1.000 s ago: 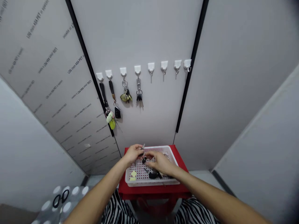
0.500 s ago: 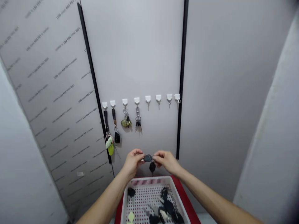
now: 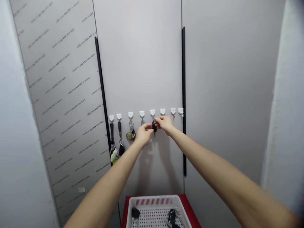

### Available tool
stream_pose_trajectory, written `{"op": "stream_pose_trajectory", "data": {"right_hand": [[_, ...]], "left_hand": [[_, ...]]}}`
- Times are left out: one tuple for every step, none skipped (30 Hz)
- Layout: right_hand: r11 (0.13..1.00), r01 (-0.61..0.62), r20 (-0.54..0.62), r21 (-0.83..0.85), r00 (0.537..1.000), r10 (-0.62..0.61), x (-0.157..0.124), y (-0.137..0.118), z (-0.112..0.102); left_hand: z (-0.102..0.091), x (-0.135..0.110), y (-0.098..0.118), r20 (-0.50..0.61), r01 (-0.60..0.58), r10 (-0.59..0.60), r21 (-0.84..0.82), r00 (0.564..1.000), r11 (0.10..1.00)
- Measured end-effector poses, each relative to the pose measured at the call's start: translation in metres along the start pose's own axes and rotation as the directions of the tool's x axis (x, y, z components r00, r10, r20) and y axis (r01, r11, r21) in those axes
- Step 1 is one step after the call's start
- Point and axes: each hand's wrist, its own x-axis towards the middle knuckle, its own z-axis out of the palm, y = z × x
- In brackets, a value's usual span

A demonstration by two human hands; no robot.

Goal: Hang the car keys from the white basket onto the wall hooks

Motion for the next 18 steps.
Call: {"op": "stream_pose_trajectory", "data": {"right_hand": [[1.0,-0.002,-0.02,-0.007,1.0,0.002,0.005,-0.002,0.002],[1.0,-0.006,-0.036,-0.014,0.999,0.005,0.008,-0.003,0.004],[1.0,-0.011,-0.054,-0.024,0.998,0.01,0.011,-0.002,0.006],[0.999,-0.017,-0.071,-0.035,0.997,0.015,0.014,-0.001,0.008],[0.999,-0.024,-0.085,-0.047,0.996,0.02,0.016,0.0,0.009],[0.998,-0.03,-0.093,-0.058,0.995,0.025,0.018,0.003,0.01],[0.997,-0.036,-0.095,-0.07,0.995,0.029,0.019,0.005,0.01],[0.996,-0.04,-0.094,-0.082,0.995,0.032,0.02,0.008,0.01],[0.994,-0.044,-0.09,-0.095,0.995,0.035,0.021,0.01,0.01],[0.993,-0.049,-0.087,-0.109,0.995,0.039,0.021,0.013,0.009],[0.991,-0.059,-0.089,-0.118,0.995,0.049,0.019,0.016,0.008],[0.989,-0.062,-0.097,-0.131,0.994,0.049,0.016,0.021,0.005],[0.987,-0.048,-0.105,-0.156,0.994,0.032,0.01,0.027,0.002],[0.981,-0.017,-0.099,-0.194,0.995,-0.002,0.002,0.035,-0.001],[0.969,0.028,-0.068,-0.246,0.997,-0.046,-0.009,0.045,-0.006],[0.949,0.08,0.003,-0.304,0.997,-0.083,-0.023,0.058,-0.01],[0.921,0.132,0.112,-0.366,0.989,-0.097,-0.041,0.072,-0.016],[0.89,0.173,0.246,-0.423,0.967,-0.071,-0.061,0.087,-0.021]], "left_hand": [[0.0,0.002,-0.002,0.0,-0.028,0.028,0.038,1.0,0.999],[-0.001,0.004,-0.005,0.003,-0.053,0.053,0.072,0.999,0.996],[-0.001,0.004,-0.008,0.009,-0.074,0.073,0.1,0.997,0.992],[-0.002,0.005,-0.012,0.016,-0.087,0.086,0.122,0.996,0.989],[-0.002,0.005,-0.015,0.021,-0.094,0.092,0.139,0.996,0.986],[-0.003,0.004,-0.019,0.027,-0.095,0.092,0.151,0.995,0.984],[-0.003,0.002,-0.022,0.031,-0.088,0.084,0.159,0.996,0.983],[-0.004,0.0,-0.024,0.033,-0.072,0.068,0.16,0.997,0.985],[-0.005,-0.003,-0.026,0.035,-0.048,0.043,0.153,0.998,0.987],[-0.007,-0.007,-0.029,0.039,-0.016,0.011,0.141,0.999,0.99],[-0.008,-0.013,-0.032,0.044,0.022,-0.027,0.124,0.999,0.992],[-0.009,-0.019,-0.037,0.052,0.062,-0.068,0.106,0.996,0.992],[-0.009,-0.027,-0.045,0.066,0.1,-0.106,0.091,0.992,0.991],[-0.009,-0.036,-0.055,0.087,0.131,-0.138,0.083,0.987,0.988],[-0.008,-0.047,-0.067,0.112,0.158,-0.168,0.088,0.98,0.983],[-0.007,-0.059,-0.082,0.145,0.179,-0.193,0.107,0.97,0.978],[-0.004,-0.074,-0.098,0.188,0.191,-0.216,0.141,0.958,0.971],[-0.001,-0.09,-0.115,0.244,0.195,-0.239,0.191,0.94,0.962]]}}
